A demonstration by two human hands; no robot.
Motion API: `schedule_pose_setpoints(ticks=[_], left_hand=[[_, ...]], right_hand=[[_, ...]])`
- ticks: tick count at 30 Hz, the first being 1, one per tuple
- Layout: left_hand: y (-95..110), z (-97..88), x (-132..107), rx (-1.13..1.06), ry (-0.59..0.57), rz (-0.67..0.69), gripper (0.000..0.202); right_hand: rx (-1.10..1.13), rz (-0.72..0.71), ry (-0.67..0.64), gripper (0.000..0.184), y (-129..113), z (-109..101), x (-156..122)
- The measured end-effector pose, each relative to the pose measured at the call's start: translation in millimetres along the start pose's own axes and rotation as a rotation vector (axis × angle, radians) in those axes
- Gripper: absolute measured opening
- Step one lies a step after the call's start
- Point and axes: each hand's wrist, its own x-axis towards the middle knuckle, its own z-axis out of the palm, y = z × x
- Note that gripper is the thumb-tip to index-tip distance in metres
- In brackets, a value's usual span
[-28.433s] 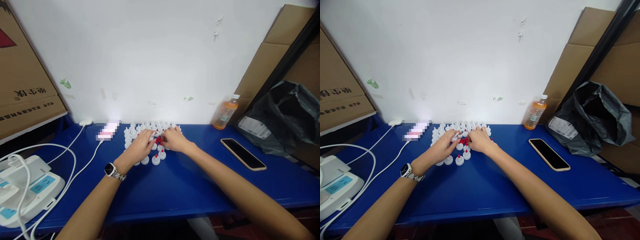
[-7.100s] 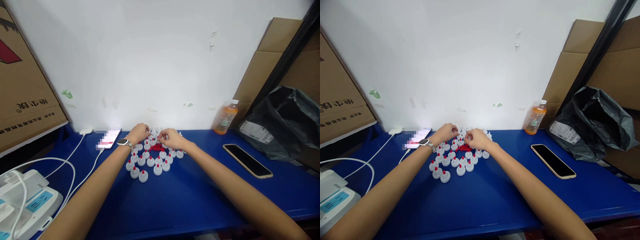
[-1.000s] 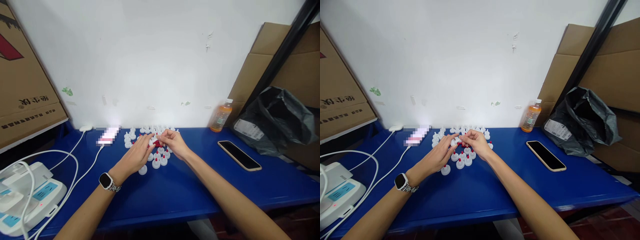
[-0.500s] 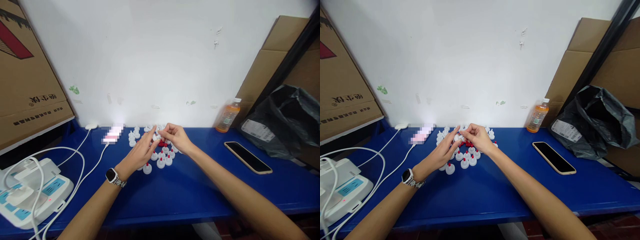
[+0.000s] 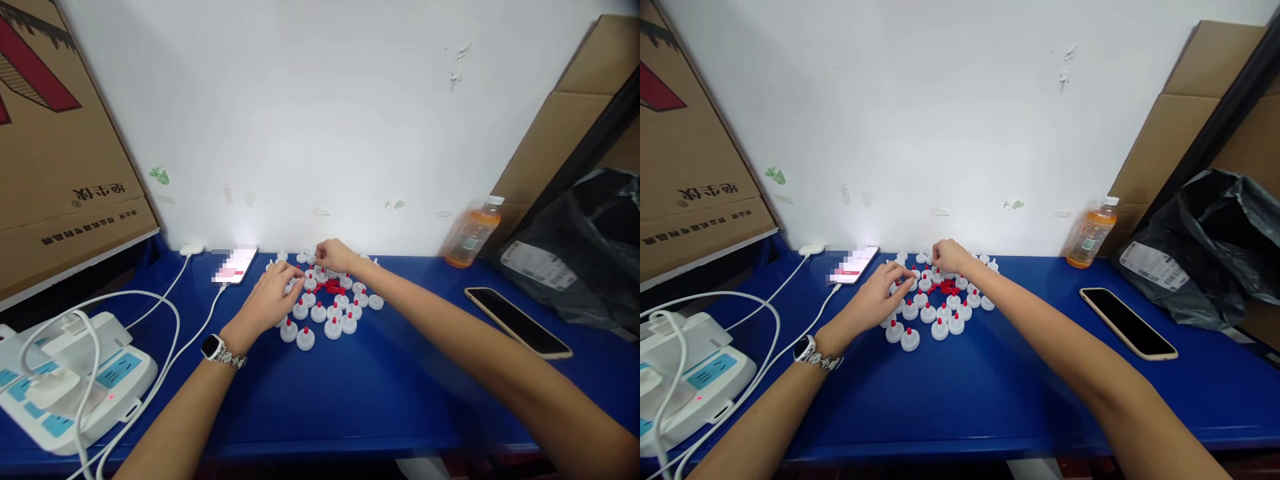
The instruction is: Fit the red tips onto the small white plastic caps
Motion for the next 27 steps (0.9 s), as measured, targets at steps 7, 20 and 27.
schedule_pose_setpoints(ticks=[7,20,27], left_hand=[[1,0.7,0,0.024,0.002,0.012,0.029],[0,3.8,-1,0.072,0.080,0.016,0.030],[18,10.5,-4,0.035,0.047,0.078,0.038]], right_hand=[[-0.034,0.028,-0.031,0.020,2,-4,11],[0.033,0.081,0.109,0.014,-19,-12,7],[0.575,-0.091,0.119,0.029,-45,-25,-79]])
